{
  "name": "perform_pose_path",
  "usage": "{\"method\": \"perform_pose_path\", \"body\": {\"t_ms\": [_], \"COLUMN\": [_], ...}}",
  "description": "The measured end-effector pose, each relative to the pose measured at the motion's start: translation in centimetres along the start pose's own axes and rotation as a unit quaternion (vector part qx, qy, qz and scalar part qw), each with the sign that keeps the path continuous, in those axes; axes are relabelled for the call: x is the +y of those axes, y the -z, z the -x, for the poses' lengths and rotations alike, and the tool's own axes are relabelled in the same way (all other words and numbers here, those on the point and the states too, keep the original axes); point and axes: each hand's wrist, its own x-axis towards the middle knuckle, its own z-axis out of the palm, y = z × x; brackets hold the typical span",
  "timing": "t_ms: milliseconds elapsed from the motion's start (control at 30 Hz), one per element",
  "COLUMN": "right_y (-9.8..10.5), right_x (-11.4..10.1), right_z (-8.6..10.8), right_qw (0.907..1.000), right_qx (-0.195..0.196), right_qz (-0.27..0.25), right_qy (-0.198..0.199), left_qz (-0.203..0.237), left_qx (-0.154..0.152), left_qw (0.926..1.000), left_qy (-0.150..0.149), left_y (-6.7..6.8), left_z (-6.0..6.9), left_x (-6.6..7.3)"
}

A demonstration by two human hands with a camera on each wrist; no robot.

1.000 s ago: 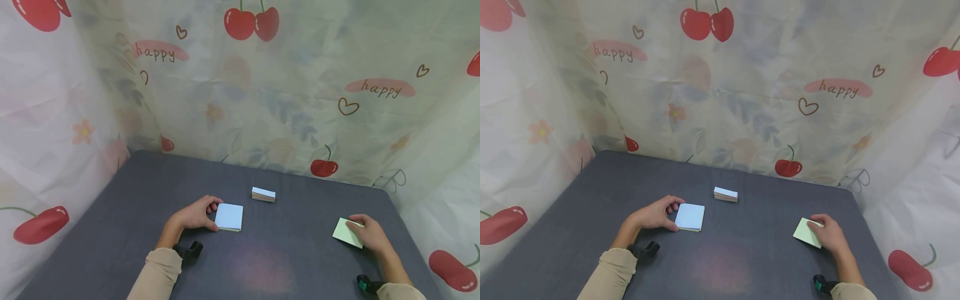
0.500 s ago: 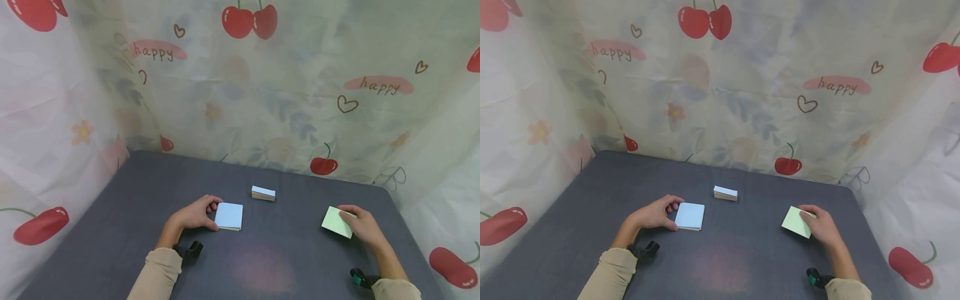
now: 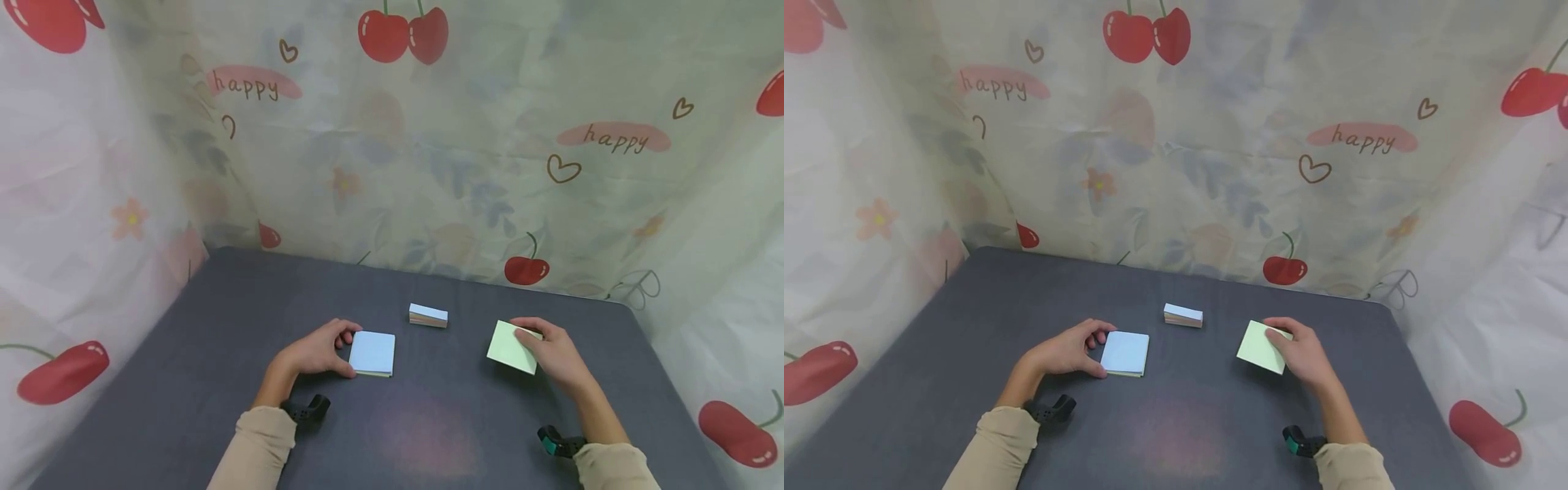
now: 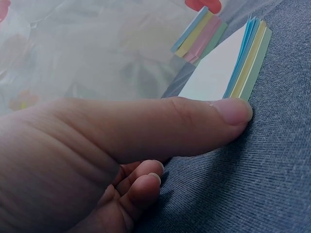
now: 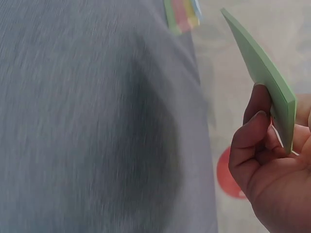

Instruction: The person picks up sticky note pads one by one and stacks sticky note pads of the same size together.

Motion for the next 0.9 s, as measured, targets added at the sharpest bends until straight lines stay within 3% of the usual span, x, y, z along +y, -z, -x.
{"method": "perform_pose_path", "body": {"t_ms": [500,900], "right_y": [-4.4,-8.6], "right_x": [-4.0,-6.8], "right_z": [-0.8,-1.9], "right_qw": [0.9964,0.9875], "right_qx": [-0.031,-0.061], "right_qz": [-0.066,-0.128], "right_qy": [0.043,0.069], "left_qz": [-0.003,-0.004], "left_qx": [-0.002,-0.001], "left_qw": [1.0000,1.0000], "left_qy": [-0.001,-0.001], "left_y": [-0.2,0.1], "left_z": [0.0,0.2], "left_x": [0.3,0.3]}}
